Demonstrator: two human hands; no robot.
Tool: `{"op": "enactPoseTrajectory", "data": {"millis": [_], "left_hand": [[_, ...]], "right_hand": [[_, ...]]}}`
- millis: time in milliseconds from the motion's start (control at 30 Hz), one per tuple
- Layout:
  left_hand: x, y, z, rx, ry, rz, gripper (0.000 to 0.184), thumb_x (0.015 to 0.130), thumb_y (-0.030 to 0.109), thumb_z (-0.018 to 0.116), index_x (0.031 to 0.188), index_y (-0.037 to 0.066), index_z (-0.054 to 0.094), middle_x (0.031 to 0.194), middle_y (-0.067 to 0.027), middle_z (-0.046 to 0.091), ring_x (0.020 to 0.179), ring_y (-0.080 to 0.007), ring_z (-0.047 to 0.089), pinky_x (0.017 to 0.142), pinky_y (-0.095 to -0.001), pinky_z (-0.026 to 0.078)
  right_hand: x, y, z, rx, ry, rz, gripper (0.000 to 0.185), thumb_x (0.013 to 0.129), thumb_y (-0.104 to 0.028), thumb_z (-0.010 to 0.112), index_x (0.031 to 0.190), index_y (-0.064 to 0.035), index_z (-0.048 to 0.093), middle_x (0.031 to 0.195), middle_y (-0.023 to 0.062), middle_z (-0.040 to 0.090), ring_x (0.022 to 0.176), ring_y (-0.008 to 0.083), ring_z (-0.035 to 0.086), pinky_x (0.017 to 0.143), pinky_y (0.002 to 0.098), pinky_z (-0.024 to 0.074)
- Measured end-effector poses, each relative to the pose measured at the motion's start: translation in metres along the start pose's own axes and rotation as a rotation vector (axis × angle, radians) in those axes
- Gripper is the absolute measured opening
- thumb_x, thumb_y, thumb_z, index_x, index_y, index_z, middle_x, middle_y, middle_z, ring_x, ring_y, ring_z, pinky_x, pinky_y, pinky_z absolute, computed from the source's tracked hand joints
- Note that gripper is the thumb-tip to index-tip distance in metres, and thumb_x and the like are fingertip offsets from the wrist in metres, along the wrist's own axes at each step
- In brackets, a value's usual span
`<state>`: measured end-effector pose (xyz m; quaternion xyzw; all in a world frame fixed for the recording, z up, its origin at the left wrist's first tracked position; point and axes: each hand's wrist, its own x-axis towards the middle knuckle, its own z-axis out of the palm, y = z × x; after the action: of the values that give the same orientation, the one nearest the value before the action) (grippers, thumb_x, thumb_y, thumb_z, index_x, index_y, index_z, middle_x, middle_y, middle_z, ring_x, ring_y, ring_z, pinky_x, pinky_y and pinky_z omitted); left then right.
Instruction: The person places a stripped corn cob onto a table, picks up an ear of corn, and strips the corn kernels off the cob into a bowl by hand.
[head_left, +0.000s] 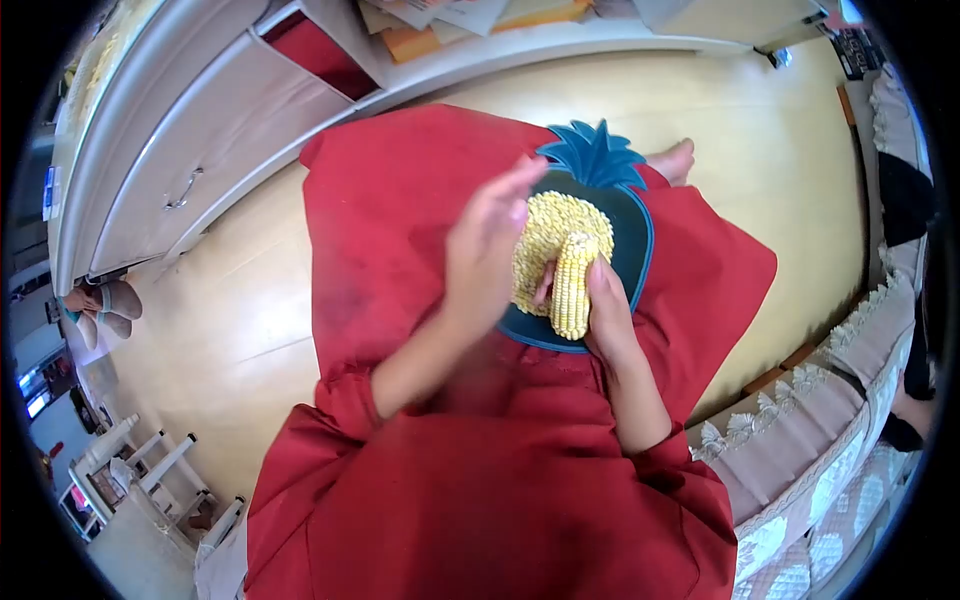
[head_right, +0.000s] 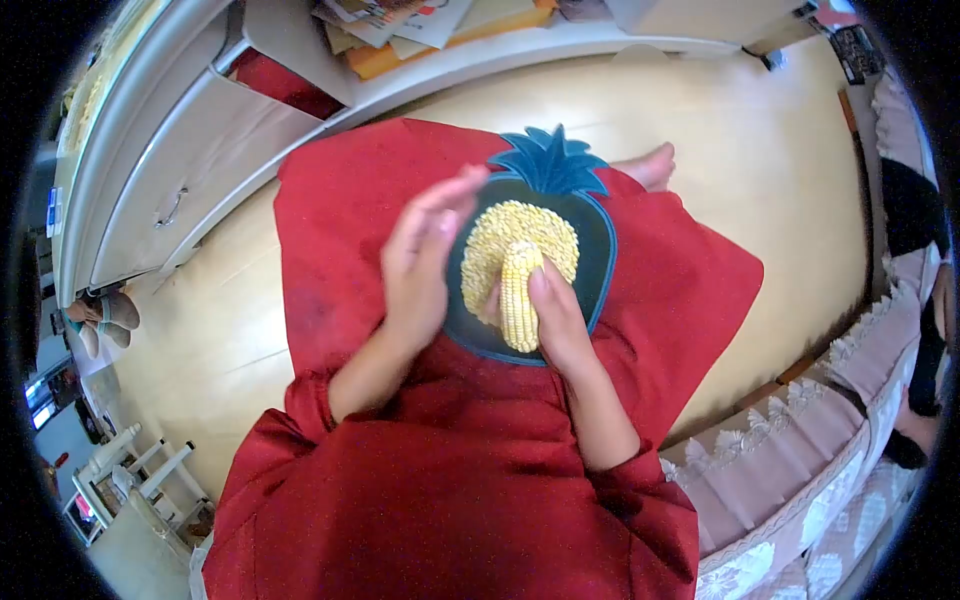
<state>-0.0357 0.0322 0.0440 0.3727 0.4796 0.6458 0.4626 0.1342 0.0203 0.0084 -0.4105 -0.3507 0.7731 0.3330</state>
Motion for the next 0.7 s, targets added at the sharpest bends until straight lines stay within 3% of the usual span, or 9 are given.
{"op": "enactPoseTrajectory", "data": {"millis": [33,67,167,233,467,533,600,667,700], "left_hand": [[-0.011,-0.011,0.011,-0.080,-0.026,-0.190,0.033,0.101,0.011,0.043,0.130,-0.003,0.052,0.132,-0.0132,0.058,0.108,-0.0160,0.062,0.095,-0.0281,0.048],[-0.020,-0.017,0.019,-0.198,-0.083,-0.341,0.036,0.103,0.014,0.038,0.131,-0.004,0.051,0.132,-0.0166,0.057,0.115,-0.0203,0.058,0.100,-0.0323,0.045],[-0.032,-0.030,0.027,-0.242,-0.276,-0.506,0.046,0.105,0.025,0.028,0.127,-0.005,0.053,0.129,-0.0206,0.059,0.117,-0.0253,0.058,0.102,-0.0354,0.045],[-0.033,-0.029,0.025,-0.171,-0.328,-0.481,0.048,0.105,0.028,0.026,0.124,-0.006,0.055,0.129,-0.0217,0.059,0.117,-0.0271,0.059,0.103,-0.0363,0.045],[-0.036,-0.034,0.025,-0.134,-0.335,-0.416,0.049,0.105,0.028,0.025,0.119,-0.008,0.056,0.129,-0.0255,0.057,0.120,-0.0336,0.058,0.105,-0.0404,0.045],[-0.035,-0.031,0.027,-0.109,-0.353,-0.413,0.048,0.105,0.027,0.025,0.119,-0.007,0.056,0.129,-0.0253,0.057,0.120,-0.0335,0.058,0.105,-0.0408,0.045],[-0.036,-0.037,0.026,-0.121,-0.322,-0.416,0.048,0.104,0.029,0.027,0.116,-0.003,0.061,0.123,-0.0186,0.063,0.093,-0.0206,0.064,0.070,-0.0264,0.048],[-0.037,-0.039,0.027,-0.178,-0.289,-0.443,0.049,0.103,0.029,0.028,0.115,-0.002,0.063,0.120,-0.0153,0.066,0.077,-0.0142,0.067,0.051,-0.0192,0.049],[-0.038,-0.038,0.028,-0.230,-0.274,-0.468,0.049,0.103,0.029,0.027,0.116,-0.002,0.063,0.120,-0.0154,0.065,0.075,-0.0142,0.067,0.048,-0.0193,0.049]], "right_hand": [[-0.003,0.002,-0.006,0.050,0.015,0.041,0.051,0.103,-0.045,0.036,0.118,0.0015,0.050,0.092,0.0152,0.062,0.076,0.0233,0.064,0.073,0.0319,0.0527],[-0.006,0.004,-0.009,0.098,0.030,0.085,0.052,0.103,-0.046,0.034,0.116,0.0020,0.052,0.091,0.0150,0.062,0.075,0.0232,0.064,0.073,0.0323,0.0528],[-0.012,-0.003,-0.018,0.206,-0.072,0.163,0.056,0.103,-0.047,0.030,0.109,0.0024,0.054,0.085,0.0149,0.063,0.071,0.0224,0.063,0.068,0.0329,0.0528],[-0.012,-0.005,-0.018,0.192,-0.130,0.156,0.056,0.103,-0.048,0.029,0.107,0.0024,0.054,0.084,0.0151,0.063,0.070,0.0222,0.062,0.066,0.0327,0.0526],[-0.012,-0.008,0.003,0.110,0.055,0.051,0.052,0.106,-0.044,0.030,0.116,0.0021,0.053,0.092,0.0124,0.064,0.076,0.0176,0.064,0.070,0.0301,0.0532],[-0.011,-0.005,-0.009,0.133,-0.025,0.060,0.050,0.105,-0.042,0.032,0.119,0.0009,0.054,0.092,0.0107,0.064,0.074,0.0174,0.064,0.067,0.0291,0.0532],[-0.011,-0.004,-0.012,0.140,-0.031,0.081,0.049,0.105,-0.041,0.033,0.119,0.0005,0.055,0.091,0.0100,0.065,0.071,0.0172,0.064,0.064,0.0283,0.0526],[-0.010,-0.004,-0.010,0.130,0.036,0.115,0.051,0.105,-0.043,0.033,0.118,0.0010,0.056,0.086,0.0104,0.065,0.066,0.0172,0.063,0.059,0.0277,0.0515],[-0.009,-0.003,-0.011,0.129,0.004,0.103,0.052,0.104,-0.044,0.032,0.115,0.0014,0.056,0.084,0.0107,0.065,0.065,0.0174,0.063,0.060,0.0279,0.0520]]}}
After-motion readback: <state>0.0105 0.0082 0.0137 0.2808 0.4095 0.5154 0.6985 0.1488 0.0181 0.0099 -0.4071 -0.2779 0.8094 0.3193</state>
